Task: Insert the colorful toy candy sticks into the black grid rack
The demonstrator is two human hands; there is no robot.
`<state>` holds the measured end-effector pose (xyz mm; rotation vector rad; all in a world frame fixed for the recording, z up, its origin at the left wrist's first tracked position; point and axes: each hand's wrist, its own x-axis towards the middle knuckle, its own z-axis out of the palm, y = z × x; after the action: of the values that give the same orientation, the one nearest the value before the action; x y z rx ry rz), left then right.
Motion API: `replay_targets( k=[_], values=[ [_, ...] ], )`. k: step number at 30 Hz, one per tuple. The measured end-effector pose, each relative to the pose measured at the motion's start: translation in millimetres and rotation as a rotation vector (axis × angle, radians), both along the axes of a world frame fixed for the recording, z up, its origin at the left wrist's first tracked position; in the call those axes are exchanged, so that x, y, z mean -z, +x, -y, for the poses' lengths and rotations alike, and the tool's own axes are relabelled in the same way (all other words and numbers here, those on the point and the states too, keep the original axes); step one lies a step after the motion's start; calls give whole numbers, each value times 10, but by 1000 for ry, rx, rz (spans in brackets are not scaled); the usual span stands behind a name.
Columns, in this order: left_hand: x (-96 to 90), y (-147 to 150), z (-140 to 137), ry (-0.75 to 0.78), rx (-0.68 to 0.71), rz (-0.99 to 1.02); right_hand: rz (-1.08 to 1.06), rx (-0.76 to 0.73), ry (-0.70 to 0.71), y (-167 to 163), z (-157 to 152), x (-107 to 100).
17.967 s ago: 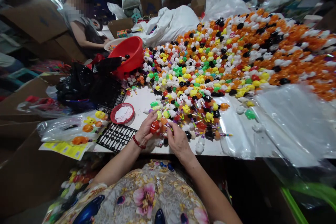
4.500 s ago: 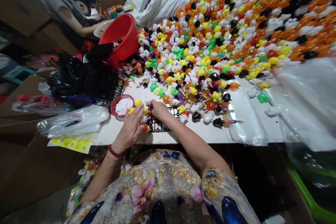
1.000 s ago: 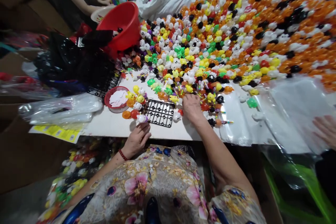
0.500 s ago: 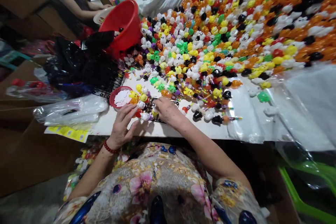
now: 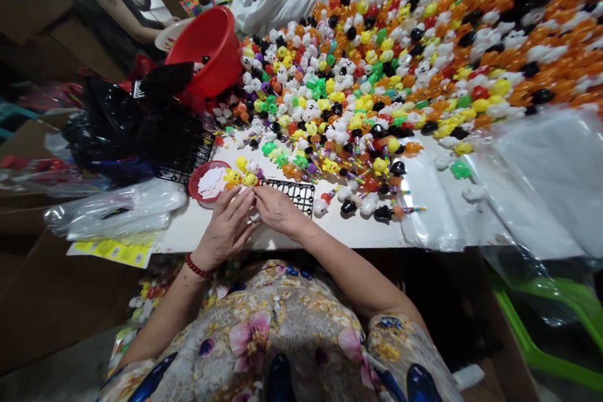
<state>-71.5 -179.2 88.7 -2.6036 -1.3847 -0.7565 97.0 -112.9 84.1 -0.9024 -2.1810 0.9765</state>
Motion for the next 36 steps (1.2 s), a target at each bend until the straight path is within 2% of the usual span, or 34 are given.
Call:
replay_targets(
  k=[4,6,10,13,17,24,29,36],
  values=[
    [7,19,-15,12,-20,-50,22,57,9,89,-28,59],
    [10,16,-17,6,-22,-41,200,153,74,213,-104,76],
    [13,11,-15,-24,-17,-27,721,388,137,482,-343,105],
    [16,19,-17,-24,-25,-18,868,411,141,567,-478,146],
    [30,22,-16,-3,-28,-16,915,395,198,539,-500,196],
    [53,-4,-7,-11,-17,-29,840,410,218,464,-291,130],
    [49,0,-8,-19,-15,-23,839,342,157,415,-166,87],
    [38,-14,4,-48,-12,-7,745,344,43,359,-118,117]
  ],
)
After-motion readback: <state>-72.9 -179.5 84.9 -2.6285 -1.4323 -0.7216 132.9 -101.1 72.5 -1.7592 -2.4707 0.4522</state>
